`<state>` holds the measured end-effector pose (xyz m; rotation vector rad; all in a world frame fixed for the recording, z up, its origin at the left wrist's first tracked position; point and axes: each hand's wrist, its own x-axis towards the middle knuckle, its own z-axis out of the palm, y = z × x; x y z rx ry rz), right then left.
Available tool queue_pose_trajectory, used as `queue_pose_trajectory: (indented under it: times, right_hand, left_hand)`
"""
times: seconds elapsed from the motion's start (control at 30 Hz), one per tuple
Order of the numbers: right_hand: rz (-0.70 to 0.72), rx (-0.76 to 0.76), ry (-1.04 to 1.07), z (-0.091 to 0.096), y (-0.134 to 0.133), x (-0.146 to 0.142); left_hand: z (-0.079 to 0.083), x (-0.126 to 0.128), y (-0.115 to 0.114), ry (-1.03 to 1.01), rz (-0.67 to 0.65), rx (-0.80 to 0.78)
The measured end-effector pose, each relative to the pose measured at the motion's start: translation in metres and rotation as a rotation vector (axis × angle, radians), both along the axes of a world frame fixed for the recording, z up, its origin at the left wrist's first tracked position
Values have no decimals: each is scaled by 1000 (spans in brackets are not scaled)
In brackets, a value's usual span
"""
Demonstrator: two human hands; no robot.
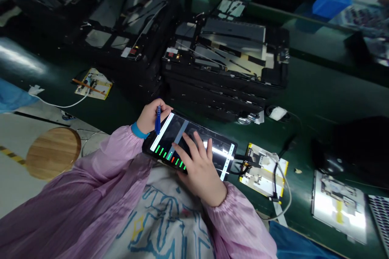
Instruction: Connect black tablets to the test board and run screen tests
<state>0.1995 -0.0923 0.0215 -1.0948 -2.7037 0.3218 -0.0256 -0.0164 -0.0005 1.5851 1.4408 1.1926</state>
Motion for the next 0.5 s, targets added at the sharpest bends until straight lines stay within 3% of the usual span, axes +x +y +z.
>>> queue_pose_trajectory:
  times: [0.3, 0.4, 0.5]
  right_hand:
    - [42, 54, -12, 14, 11, -4]
    - [61, 20, 4, 20, 35, -2]
    - [-22, -47, 115, 20, 73, -8]
  left_hand:
    - [7, 2, -5, -392, -27, -60]
    - [8, 3, -5, -519, -26, -165]
    - [7, 2, -5, -571, -29, -253]
